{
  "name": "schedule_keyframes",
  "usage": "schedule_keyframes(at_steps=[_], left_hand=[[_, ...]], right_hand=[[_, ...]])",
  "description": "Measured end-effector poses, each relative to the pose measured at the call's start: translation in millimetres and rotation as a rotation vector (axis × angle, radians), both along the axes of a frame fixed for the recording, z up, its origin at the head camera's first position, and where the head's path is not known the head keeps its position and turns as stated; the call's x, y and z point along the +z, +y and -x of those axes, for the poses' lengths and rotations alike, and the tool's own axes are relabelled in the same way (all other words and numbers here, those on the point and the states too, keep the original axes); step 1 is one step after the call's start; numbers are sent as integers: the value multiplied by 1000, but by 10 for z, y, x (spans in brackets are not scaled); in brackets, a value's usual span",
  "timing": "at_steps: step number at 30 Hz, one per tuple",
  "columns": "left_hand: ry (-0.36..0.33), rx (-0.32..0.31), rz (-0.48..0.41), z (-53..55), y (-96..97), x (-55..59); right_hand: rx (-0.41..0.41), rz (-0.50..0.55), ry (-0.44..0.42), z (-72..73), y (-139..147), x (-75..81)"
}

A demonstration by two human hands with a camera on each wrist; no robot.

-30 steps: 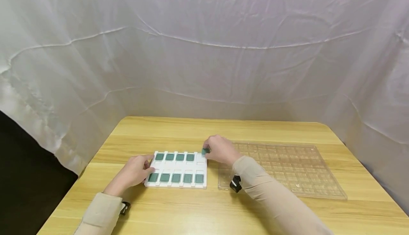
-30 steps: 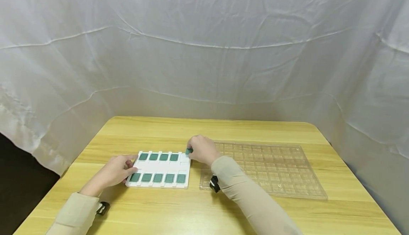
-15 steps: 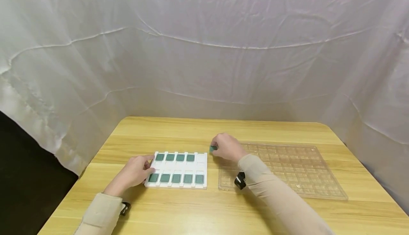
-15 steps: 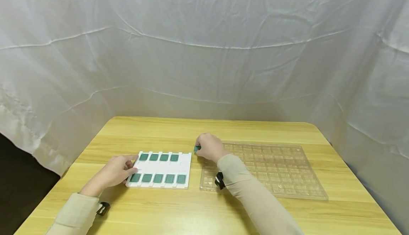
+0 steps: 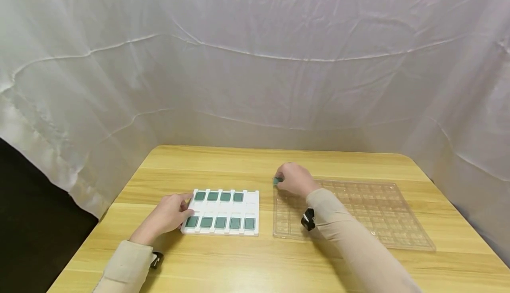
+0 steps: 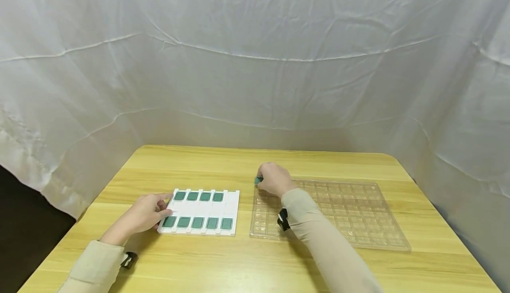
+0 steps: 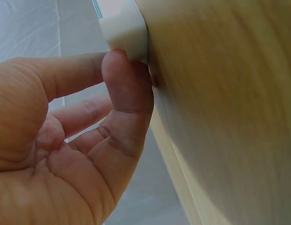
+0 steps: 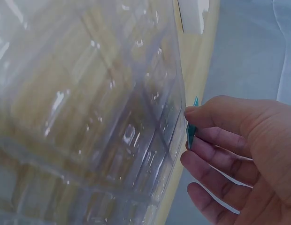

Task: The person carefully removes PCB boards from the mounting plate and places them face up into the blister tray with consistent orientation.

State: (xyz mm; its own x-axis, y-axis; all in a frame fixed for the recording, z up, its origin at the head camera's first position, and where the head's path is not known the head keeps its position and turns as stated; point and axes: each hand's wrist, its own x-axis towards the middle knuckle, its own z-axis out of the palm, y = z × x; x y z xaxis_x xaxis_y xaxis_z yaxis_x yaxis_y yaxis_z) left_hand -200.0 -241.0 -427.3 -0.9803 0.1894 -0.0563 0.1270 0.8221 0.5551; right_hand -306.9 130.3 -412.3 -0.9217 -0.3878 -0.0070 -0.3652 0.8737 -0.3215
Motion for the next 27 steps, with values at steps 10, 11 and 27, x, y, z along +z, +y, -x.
schedule_keyframes(at_steps=[10, 11, 27], left_hand=[[-4, 14, -3, 6, 6, -3], [-6, 14, -4, 6, 6, -2], [-11, 15, -15, 8, -3, -12]], right_hand=[[-8, 5, -13, 74, 86, -21], [-9, 6, -13, 78, 89, -26], [-4, 17, -41, 81, 102, -22]])
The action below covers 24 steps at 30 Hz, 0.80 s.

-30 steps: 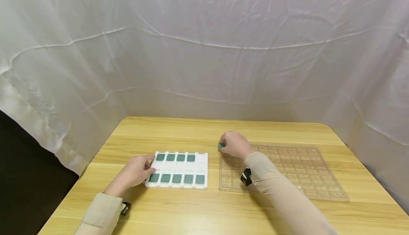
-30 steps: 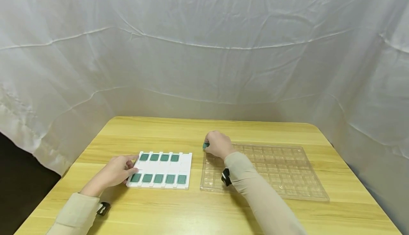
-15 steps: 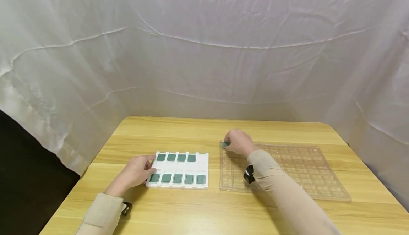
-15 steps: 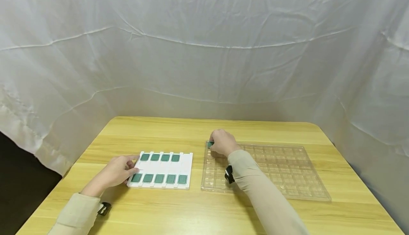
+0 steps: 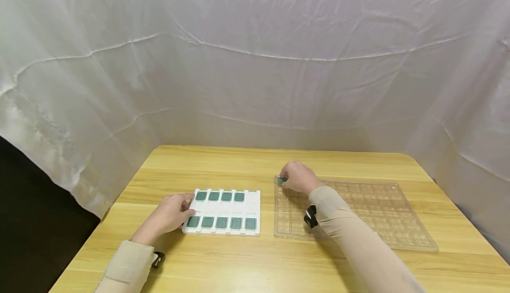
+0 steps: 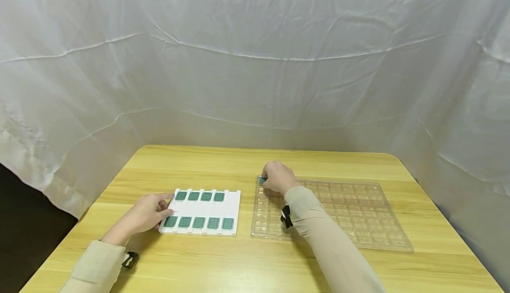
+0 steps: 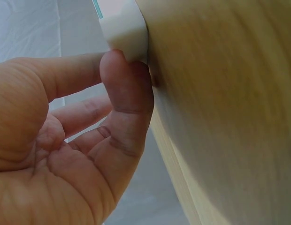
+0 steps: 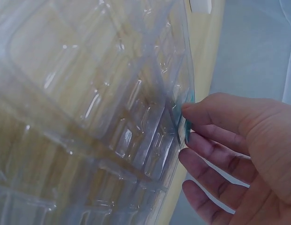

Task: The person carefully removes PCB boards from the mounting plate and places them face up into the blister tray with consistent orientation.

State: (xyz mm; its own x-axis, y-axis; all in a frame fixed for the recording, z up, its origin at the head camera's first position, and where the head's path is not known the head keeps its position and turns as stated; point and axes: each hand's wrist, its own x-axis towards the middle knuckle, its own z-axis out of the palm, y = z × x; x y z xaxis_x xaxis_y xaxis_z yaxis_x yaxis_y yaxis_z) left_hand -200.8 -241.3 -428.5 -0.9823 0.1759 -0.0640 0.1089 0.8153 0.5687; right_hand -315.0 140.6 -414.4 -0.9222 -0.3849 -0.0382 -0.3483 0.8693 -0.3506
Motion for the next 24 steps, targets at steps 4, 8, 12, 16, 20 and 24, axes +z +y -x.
schedule_keyframes(at_steps=[4, 8, 12, 16, 20, 24], left_hand=[[9, -1, 7, -1, -1, 2], [12, -2, 12, -2, 3, 3], [14, 0, 12, -5, 6, -1], [12, 6, 7, -7, 8, -1], [8, 10, 9, -10, 10, 4], [7, 10, 13, -11, 10, 9]], right_hand=[[4, 8, -3, -5, 6, -3], [2, 12, -5, -10, 13, -1], [2, 15, 3, -19, 11, -8], [3, 9, 15, -26, 2, -12], [1, -1, 16, -25, -5, -9], [0, -5, 16, -27, -10, -6]])
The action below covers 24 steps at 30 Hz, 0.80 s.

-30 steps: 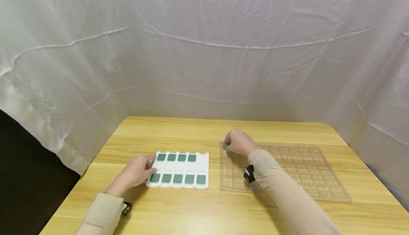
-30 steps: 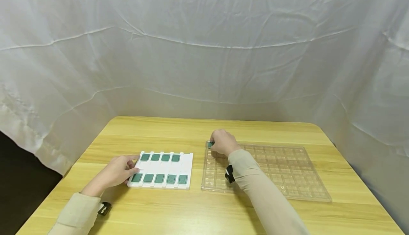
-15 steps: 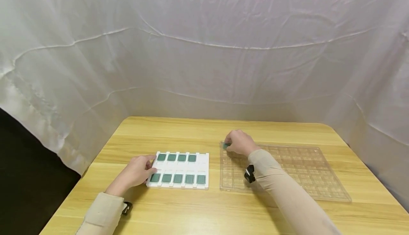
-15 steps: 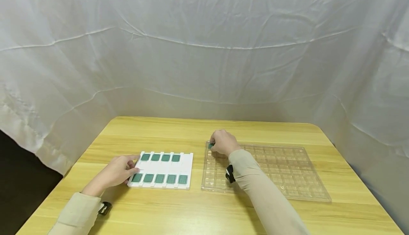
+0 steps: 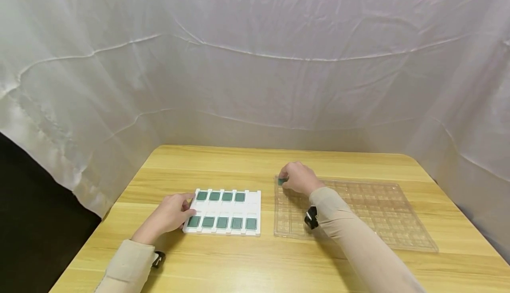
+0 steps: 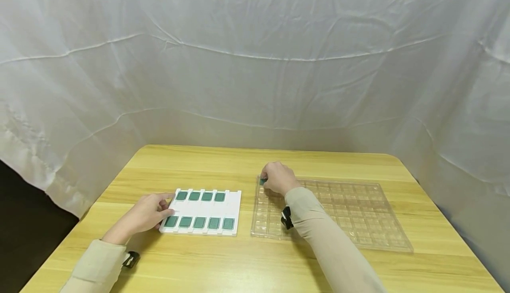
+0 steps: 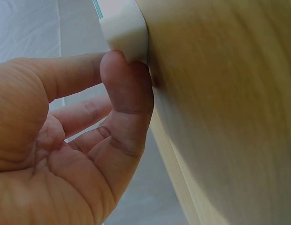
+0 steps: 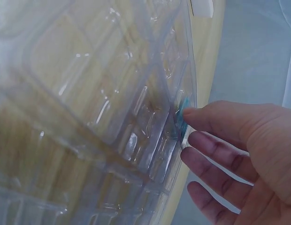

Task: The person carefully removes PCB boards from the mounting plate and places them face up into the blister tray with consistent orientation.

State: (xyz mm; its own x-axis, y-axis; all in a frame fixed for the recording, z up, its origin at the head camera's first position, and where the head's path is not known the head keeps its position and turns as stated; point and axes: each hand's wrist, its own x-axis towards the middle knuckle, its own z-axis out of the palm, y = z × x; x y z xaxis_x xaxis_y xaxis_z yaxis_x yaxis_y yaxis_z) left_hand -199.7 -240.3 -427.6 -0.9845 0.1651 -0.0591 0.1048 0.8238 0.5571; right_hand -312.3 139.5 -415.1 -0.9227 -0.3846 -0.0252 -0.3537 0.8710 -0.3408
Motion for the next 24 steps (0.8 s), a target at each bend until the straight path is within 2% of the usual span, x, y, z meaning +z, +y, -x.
schedule_keyframes(at_steps=[24], left_hand=[[0, -5, -6, -3, -1, -6]], right_hand=[[29, -26, 10, -49, 20, -22]])
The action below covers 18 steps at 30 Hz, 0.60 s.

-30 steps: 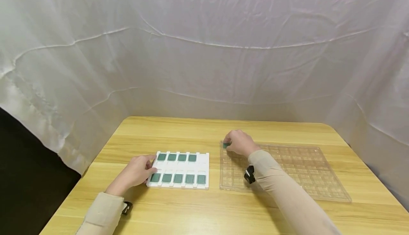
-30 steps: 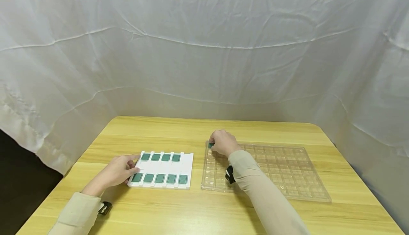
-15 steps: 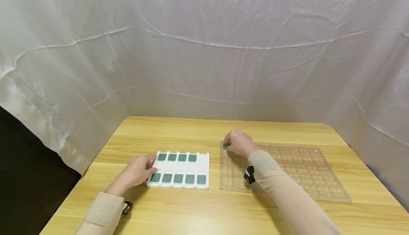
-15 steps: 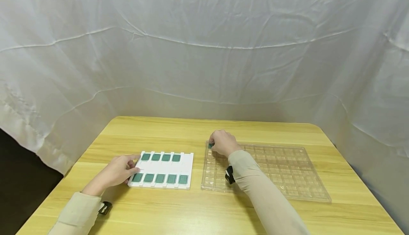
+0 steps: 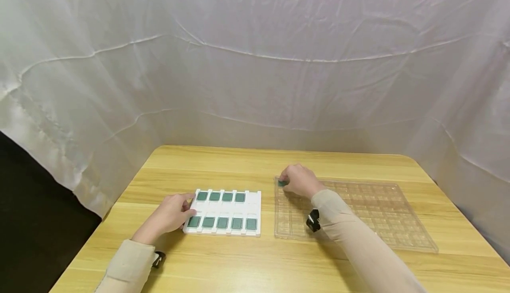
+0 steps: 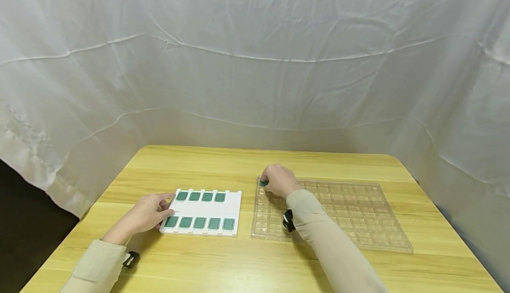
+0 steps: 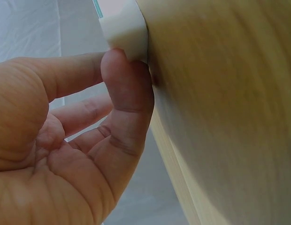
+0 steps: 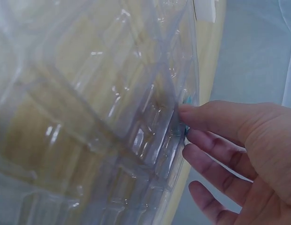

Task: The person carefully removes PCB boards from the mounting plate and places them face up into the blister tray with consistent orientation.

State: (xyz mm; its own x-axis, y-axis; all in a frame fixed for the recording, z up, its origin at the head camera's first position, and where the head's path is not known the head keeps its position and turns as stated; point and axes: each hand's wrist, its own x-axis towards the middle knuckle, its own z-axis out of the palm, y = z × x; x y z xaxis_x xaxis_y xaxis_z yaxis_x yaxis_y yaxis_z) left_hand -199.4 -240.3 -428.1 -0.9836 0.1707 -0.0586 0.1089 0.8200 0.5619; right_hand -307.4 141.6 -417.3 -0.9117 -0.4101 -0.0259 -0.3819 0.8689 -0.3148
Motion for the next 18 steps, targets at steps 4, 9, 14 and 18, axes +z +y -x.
schedule_keyframes(at_steps=[4, 9, 14, 18], left_hand=[[-1, -2, -5, -2, -2, 0], [-1, -3, -5, 0, -4, -3], [-3, 0, -9, -2, 2, 4], [-4, 1, -12, -5, 3, 2]], right_hand=[[-2, 4, 2, -12, 26, -14], [2, 5, 10, -30, 31, 3], [28, 9, 13, -59, 3, 40], [57, 20, 16, -88, -66, 82]])
